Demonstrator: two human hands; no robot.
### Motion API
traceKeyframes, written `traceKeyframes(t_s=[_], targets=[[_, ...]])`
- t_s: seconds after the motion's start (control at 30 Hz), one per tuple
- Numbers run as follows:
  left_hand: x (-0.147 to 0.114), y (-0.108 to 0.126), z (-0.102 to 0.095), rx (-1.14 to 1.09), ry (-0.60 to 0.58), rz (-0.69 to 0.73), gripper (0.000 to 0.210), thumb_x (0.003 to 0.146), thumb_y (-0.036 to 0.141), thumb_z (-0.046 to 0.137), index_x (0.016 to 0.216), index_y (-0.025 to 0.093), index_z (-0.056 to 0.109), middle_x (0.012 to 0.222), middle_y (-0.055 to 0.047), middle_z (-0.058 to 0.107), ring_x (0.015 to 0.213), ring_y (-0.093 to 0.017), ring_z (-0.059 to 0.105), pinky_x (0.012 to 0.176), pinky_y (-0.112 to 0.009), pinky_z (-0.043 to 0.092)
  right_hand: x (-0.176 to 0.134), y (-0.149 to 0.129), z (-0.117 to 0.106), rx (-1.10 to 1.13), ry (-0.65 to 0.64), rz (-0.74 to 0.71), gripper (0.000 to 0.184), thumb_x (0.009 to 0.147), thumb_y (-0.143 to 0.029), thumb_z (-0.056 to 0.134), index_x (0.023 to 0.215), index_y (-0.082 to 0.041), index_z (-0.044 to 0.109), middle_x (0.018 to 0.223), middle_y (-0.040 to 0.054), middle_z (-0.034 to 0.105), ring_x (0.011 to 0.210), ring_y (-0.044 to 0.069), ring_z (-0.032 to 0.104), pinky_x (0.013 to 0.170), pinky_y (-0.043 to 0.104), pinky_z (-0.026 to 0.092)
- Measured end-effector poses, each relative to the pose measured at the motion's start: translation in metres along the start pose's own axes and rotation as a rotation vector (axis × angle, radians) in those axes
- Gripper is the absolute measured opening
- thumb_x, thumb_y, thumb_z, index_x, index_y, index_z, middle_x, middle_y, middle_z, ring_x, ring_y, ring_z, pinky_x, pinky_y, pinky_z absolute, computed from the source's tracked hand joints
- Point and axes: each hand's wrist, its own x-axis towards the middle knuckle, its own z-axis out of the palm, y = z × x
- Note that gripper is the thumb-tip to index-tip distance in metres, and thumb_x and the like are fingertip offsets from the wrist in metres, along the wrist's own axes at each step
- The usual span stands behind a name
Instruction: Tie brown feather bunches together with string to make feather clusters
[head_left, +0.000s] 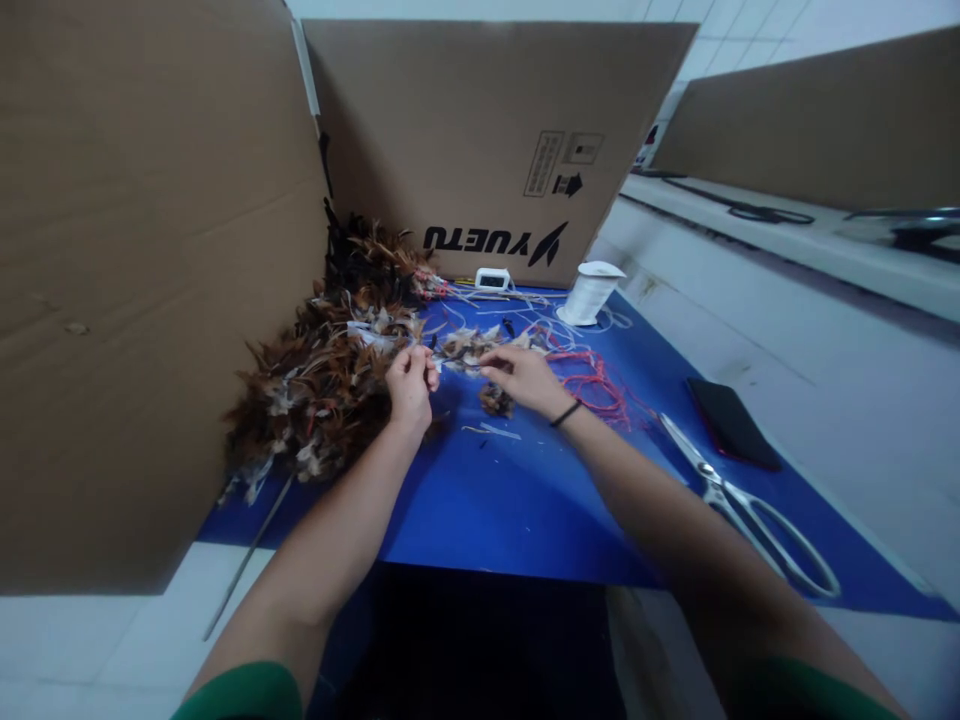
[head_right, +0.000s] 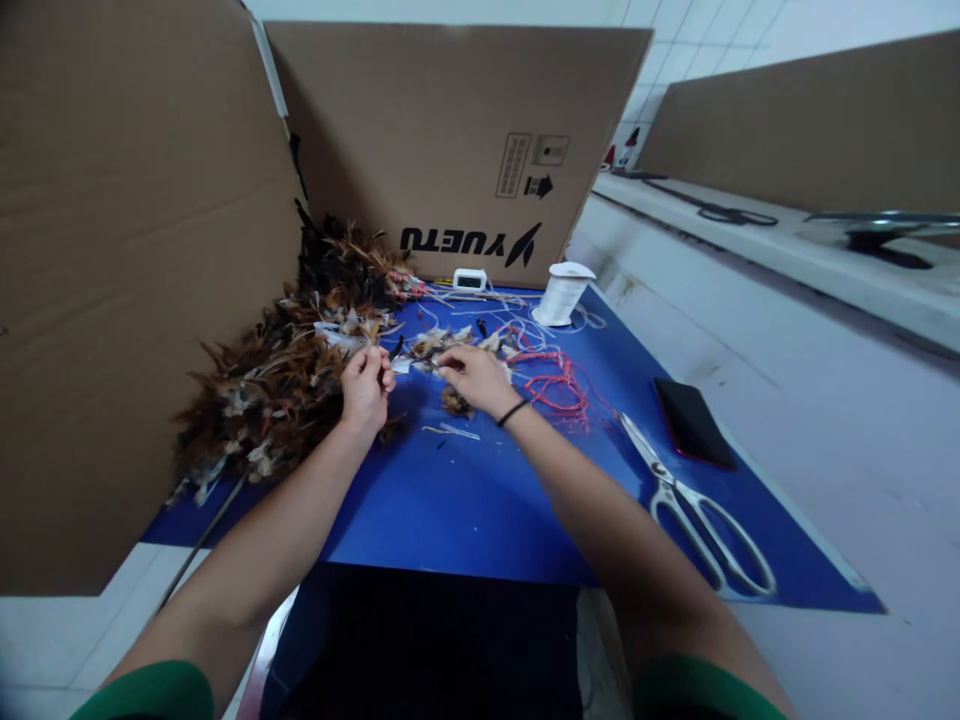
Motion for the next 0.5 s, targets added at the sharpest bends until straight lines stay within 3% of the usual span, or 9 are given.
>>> traceKeyframes(t_s=[0.13, 0.3, 0.4, 0.5], targets=[[0.006, -0.004, -0.005, -0.006, 0.053, 0.023, 0.025, 0.081, 0.038, 0.056, 0.073, 0.016, 0.051, 0.054, 0.007, 0.044, 0.038, -0.002, 0.037, 0.036, -0.016, 0.025, 0.036, -0.003, 0.027, -0.322, -0.108, -0.087, 0.024, 0.074, -0.022, 0.064, 0.097, -0.014, 0.066, 0.093, 0.0123, 0.066, 0.087, 0.022, 0.058, 0.078, 0.032, 0.042], [0.006, -0.008, -0.006, 0.003, 0.043, 0.031, 0.022, 0.082, 0.036, 0.055, 0.073, 0.015, 0.052, 0.054, 0.006, 0.045, 0.037, -0.002, 0.038, 0.035, -0.016, 0.024, 0.059, 0.004, 0.047, -0.445, -0.101, -0.029, 0.021, 0.084, -0.022, 0.05, 0.08, -0.011, 0.068, 0.087, 0.0165, 0.067, 0.087, 0.022, 0.059, 0.078, 0.031, 0.039], [0.006, -0.008, -0.007, 0.004, 0.036, 0.02, 0.022, 0.081, 0.035, 0.056, 0.073, 0.015, 0.052, 0.054, 0.006, 0.045, 0.037, -0.002, 0.038, 0.036, -0.016, 0.025, 0.064, 0.009, 0.039, -0.35, -0.057, 0.007, 0.022, 0.083, -0.02, 0.047, 0.073, -0.014, 0.066, 0.083, 0.0121, 0.068, 0.08, 0.018, 0.059, 0.075, 0.029, 0.04], [0.006, -0.009, -0.006, -0.01, 0.013, -0.004, 0.021, 0.08, 0.034, 0.058, 0.073, 0.015, 0.052, 0.056, 0.006, 0.046, 0.038, -0.002, 0.039, 0.036, -0.016, 0.026, 0.055, 0.007, 0.019, 0.03, 0.013, 0.145, 0.02, 0.079, -0.03, 0.053, 0.071, -0.015, 0.063, 0.069, 0.0042, 0.064, 0.064, 0.014, 0.055, 0.064, 0.026, 0.043]])
